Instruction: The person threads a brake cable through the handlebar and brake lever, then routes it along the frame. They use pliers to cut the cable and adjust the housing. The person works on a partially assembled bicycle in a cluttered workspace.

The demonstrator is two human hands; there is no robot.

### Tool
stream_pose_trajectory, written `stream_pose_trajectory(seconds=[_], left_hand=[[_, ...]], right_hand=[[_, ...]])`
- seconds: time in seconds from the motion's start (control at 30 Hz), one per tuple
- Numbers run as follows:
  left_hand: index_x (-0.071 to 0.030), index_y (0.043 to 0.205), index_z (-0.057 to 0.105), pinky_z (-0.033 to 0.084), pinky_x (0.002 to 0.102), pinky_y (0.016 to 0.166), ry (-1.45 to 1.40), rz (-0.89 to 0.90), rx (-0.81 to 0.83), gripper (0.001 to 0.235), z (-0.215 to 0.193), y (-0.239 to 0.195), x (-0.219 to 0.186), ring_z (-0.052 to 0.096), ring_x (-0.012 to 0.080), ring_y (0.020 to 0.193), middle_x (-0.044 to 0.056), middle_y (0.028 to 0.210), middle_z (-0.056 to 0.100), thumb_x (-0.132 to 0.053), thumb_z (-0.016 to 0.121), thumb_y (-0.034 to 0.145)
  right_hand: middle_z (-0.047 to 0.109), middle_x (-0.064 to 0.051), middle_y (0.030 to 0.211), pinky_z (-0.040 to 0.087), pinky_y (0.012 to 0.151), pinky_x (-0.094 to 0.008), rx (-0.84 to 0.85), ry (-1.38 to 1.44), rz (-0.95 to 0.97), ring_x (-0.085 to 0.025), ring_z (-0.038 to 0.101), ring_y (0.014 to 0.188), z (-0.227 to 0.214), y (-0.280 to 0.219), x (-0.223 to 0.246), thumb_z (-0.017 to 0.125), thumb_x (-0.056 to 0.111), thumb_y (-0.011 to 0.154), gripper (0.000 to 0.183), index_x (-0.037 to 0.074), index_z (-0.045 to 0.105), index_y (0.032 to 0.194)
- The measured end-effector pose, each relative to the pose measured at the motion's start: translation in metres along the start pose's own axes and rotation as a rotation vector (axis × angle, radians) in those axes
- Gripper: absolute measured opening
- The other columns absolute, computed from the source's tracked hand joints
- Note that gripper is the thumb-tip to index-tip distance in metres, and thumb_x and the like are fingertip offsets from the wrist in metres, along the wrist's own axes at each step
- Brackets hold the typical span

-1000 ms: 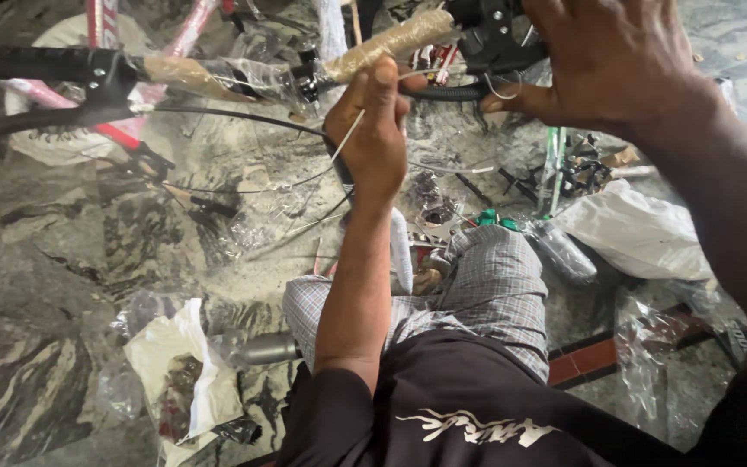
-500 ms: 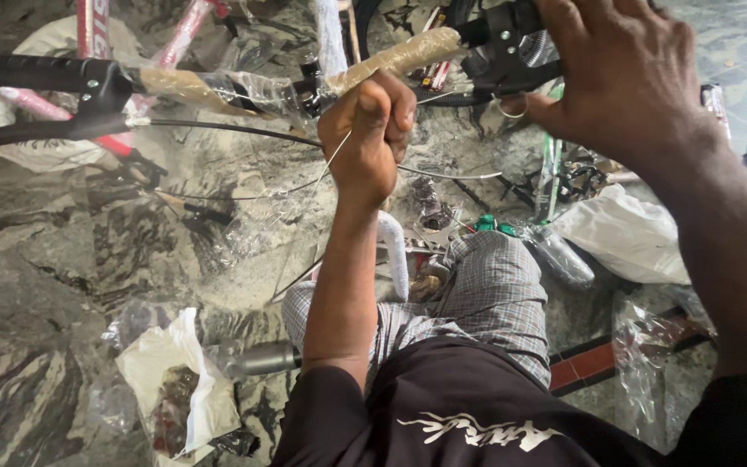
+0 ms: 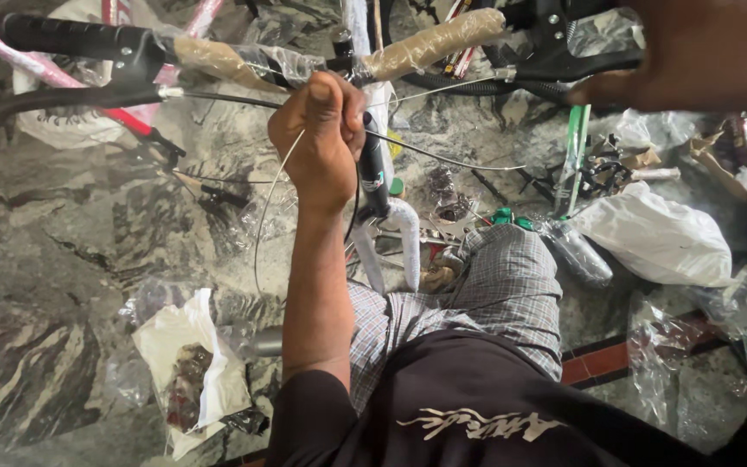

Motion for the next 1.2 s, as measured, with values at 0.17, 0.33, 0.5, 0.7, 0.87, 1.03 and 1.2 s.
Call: stream_pose_trajectory(seconds=[0.17, 0.33, 0.5, 0.7, 0.87, 1.03, 1.2], left_hand=[[-0.004, 0.079, 0.053, 0.027, 0.024, 0.047, -0.068, -0.053, 0.045, 0.061, -0.001, 0.005, 0.001, 0.039, 0.0070, 0.053, 0.002, 0.071, 0.050, -0.057, 0.055, 0.107], [-0.003, 0.080, 0.055, 0.031, 0.024, 0.045, -0.008, 0.028, 0.106, 0.061, -0.004, 0.005, 0.004, 0.042, 0.0073, 0.052, 0.003, 0.071, 0.051, -0.057, 0.054, 0.107], [-0.004, 0.079, 0.051, 0.029, 0.022, 0.041, -0.358, 0.045, 0.164, 0.053, -0.014, 0.009, 0.012, 0.036, 0.0071, 0.053, 0.005, 0.075, 0.051, -0.049, 0.057, 0.108], [-0.002, 0.079, 0.049, 0.027, 0.023, 0.041, -0.416, 0.028, 0.215, 0.054, -0.010, 0.005, 0.032, 0.034, 0.0066, 0.049, 0.007, 0.077, 0.050, -0.047, 0.058, 0.108], [-0.006, 0.078, 0.045, 0.025, 0.023, 0.041, -0.423, 0.049, 0.285, 0.054, 0.013, 0.013, 0.051, 0.033, 0.0059, 0.049, 0.003, 0.073, 0.048, -0.049, 0.059, 0.108], [-0.006, 0.078, 0.055, 0.028, 0.025, 0.042, -0.222, 0.079, 0.274, 0.057, 0.045, 0.019, 0.066, 0.038, 0.0054, 0.048, -0.001, 0.066, 0.050, -0.055, 0.054, 0.107], [-0.006, 0.089, 0.068, 0.025, 0.023, 0.041, -0.174, 0.031, 0.238, 0.054, 0.050, 0.010, 0.064, 0.037, 0.0035, 0.044, -0.003, 0.060, 0.050, -0.053, 0.054, 0.111]], right_hand=[[0.074, -0.022, 0.089, 0.060, 0.060, -0.043, 0.214, 0.227, 0.061, -0.034, 0.076, 0.070, 0.017, 0.014, -0.042, 0.093, 0.046, 0.070, 0.084, 0.001, 0.065, 0.136], [0.074, -0.023, 0.103, 0.058, 0.070, -0.045, 0.042, 0.175, -0.030, -0.037, 0.074, 0.084, 0.030, 0.027, -0.046, 0.090, 0.037, 0.073, 0.077, -0.001, 0.065, 0.136], [0.074, -0.022, 0.108, 0.059, 0.076, -0.046, -0.093, 0.308, -0.336, -0.037, 0.073, 0.093, 0.020, 0.024, -0.050, 0.093, 0.039, 0.055, 0.089, -0.001, 0.066, 0.129], [0.074, -0.021, 0.100, 0.059, 0.060, -0.051, 0.298, 0.486, 0.230, -0.036, 0.076, 0.074, 0.015, 0.007, -0.046, 0.086, 0.018, 0.081, 0.062, 0.005, 0.063, 0.138], [0.075, -0.020, 0.102, 0.060, 0.065, -0.049, 0.187, 0.324, 0.255, -0.035, 0.076, 0.079, 0.010, 0.002, -0.033, 0.083, 0.015, 0.086, 0.053, 0.005, 0.064, 0.134], [0.075, -0.019, 0.104, 0.060, 0.071, -0.047, 0.145, 0.308, 0.246, -0.033, 0.076, 0.084, 0.013, -0.001, -0.031, 0.081, 0.011, 0.090, 0.044, 0.004, 0.065, 0.130], [0.075, -0.018, 0.105, 0.061, 0.076, -0.046, 0.083, 0.307, 0.244, -0.032, 0.076, 0.089, 0.009, -0.002, -0.031, 0.078, 0.007, 0.095, 0.034, 0.004, 0.066, 0.127]])
Point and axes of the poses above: each hand's wrist, its own y-axis towards the middle knuckle, its own z-axis out of the palm, x = y × z, the point moved 1 cm from there along y, towards the middle knuckle
